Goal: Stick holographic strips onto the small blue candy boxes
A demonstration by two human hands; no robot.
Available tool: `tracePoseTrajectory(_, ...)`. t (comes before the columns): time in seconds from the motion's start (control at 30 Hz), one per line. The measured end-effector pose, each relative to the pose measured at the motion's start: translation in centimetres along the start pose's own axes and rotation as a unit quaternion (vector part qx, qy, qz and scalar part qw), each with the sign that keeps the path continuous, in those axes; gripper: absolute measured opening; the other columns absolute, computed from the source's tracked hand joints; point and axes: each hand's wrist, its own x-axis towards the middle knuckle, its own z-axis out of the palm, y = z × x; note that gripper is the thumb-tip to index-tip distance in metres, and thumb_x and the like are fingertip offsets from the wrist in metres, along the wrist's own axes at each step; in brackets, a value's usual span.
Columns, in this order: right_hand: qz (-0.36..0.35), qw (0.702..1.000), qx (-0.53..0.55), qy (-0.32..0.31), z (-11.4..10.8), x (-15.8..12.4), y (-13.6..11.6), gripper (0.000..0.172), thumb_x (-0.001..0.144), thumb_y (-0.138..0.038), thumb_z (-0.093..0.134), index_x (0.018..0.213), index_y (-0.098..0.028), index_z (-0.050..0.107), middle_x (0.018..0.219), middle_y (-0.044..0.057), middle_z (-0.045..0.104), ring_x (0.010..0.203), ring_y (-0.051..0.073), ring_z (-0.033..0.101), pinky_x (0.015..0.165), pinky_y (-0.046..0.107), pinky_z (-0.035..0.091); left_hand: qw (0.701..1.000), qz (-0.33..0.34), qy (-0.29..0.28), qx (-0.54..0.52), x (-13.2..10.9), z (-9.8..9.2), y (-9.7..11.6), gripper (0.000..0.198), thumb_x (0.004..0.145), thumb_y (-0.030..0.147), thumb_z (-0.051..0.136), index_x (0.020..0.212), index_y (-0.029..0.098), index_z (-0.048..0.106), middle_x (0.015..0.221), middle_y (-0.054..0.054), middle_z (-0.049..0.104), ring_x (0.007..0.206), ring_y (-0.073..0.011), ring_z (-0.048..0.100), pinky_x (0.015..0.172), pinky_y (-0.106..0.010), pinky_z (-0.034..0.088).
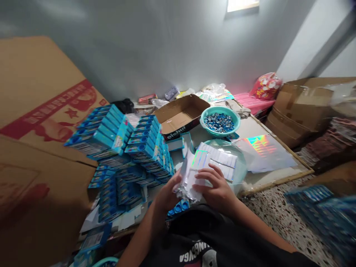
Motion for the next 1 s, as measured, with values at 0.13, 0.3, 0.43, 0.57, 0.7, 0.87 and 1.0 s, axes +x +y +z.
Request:
tracePoseTrajectory(0.13,0.029,0.999,0.019,0.018,1.2,0.2,-0.4,0.028,0.078,-0.007,0.057,0.085,-0.029,0.073,0.121,0.007,0.056,0.121,0.026,0.053,0.102,0.050,0.049,0.994,-0.023,-0.038,-0.105,-1.4,-0.9,0.1,0.072,0.057,0.027,0.088,0.123,0.020,0.059,0.105,-0.008,0.070,0.084,-0.0200,0.066,0.071,-0.027,0.052)
tracePoseTrajectory(0.3,0.034,0.993,0.108,-0.029,3.3,1.8,-0.4,0.032,0.078,-0.009,0.059,0.105,-0.024,0.068,0.132,0.013,0.052,0.126,0.029,0.053,0.096,0.048,0.057,0.984,0.021,0.090,-0.151,-2.5,-2.3,-0.4,0.071,0.057,0.023,0.086,0.122,0.017,0.058,0.103,-0.010,0.070,0.086,-0.0205,0.066,0.076,-0.029,0.050)
tracePoseTrajectory(0.43,-0.117,0.971,0.141,-0.151,4.9,3.4,-0.4,0.036,0.083,-0.022,0.068,0.118,-0.030,0.065,0.127,0.010,0.064,0.126,0.029,0.056,0.098,0.052,0.054,0.970,0.025,0.175,-0.169,-4.0,-3.4,-0.2,0.110,0.056,0.012,0.080,0.151,0.022,0.026,0.129,-0.014,0.062,0.104,-0.0229,0.064,0.087,-0.030,0.049)
tracePoseTrajectory(0.57,-0.215,0.948,0.174,-0.156,5.5,4.6,-0.6,0.027,0.086,-0.016,0.067,0.111,-0.026,0.067,0.104,0.004,0.075,0.105,0.021,0.068,0.099,0.045,0.055,0.975,-0.026,0.156,-0.156,-5.8,-4.9,0.4,0.110,0.063,0.015,0.070,0.156,0.026,0.012,0.128,-0.013,0.062,0.082,-0.0165,0.064,0.075,-0.029,0.049)
tracePoseTrajectory(0.7,-0.121,0.963,0.228,-0.075,4.2,5.9,-1.0,0.032,0.086,-0.006,0.061,0.114,-0.021,0.067,0.097,0.008,0.074,0.089,0.017,0.072,0.076,0.030,0.062,0.995,0.024,0.085,-0.046,-8.0,-6.3,1.0,0.079,0.081,0.054,0.061,0.150,0.024,0.038,0.147,-0.016,0.043,0.114,-0.0283,0.058,0.092,-0.042,0.049)
tracePoseTrajectory(0.87,0.045,0.974,0.219,0.020,3.4,6.7,-1.9,0.034,0.081,-0.006,0.069,0.109,-0.027,0.071,0.094,0.005,0.074,0.078,0.017,0.072,0.066,0.029,0.061,0.937,0.223,0.144,0.228,-9.5,-4.8,1.4,0.079,0.067,0.056,0.081,0.137,0.029,0.057,0.152,-0.012,0.038,0.142,-0.0340,0.033,0.117,-0.044,0.026)
tracePoseTrajectory(1.0,0.030,0.971,0.238,0.016,3.8,7.3,-3.0,0.040,0.084,-0.003,0.064,0.116,-0.026,0.069,0.094,0.005,0.073,0.080,0.017,0.071,0.068,0.029,0.061,0.899,0.298,0.211,0.243,-8.4,-2.8,0.8,0.023,0.089,0.039,0.061,0.101,0.023,0.073,0.092,-0.009,0.070,0.088,-0.0229,0.063,0.088,-0.036,0.047)
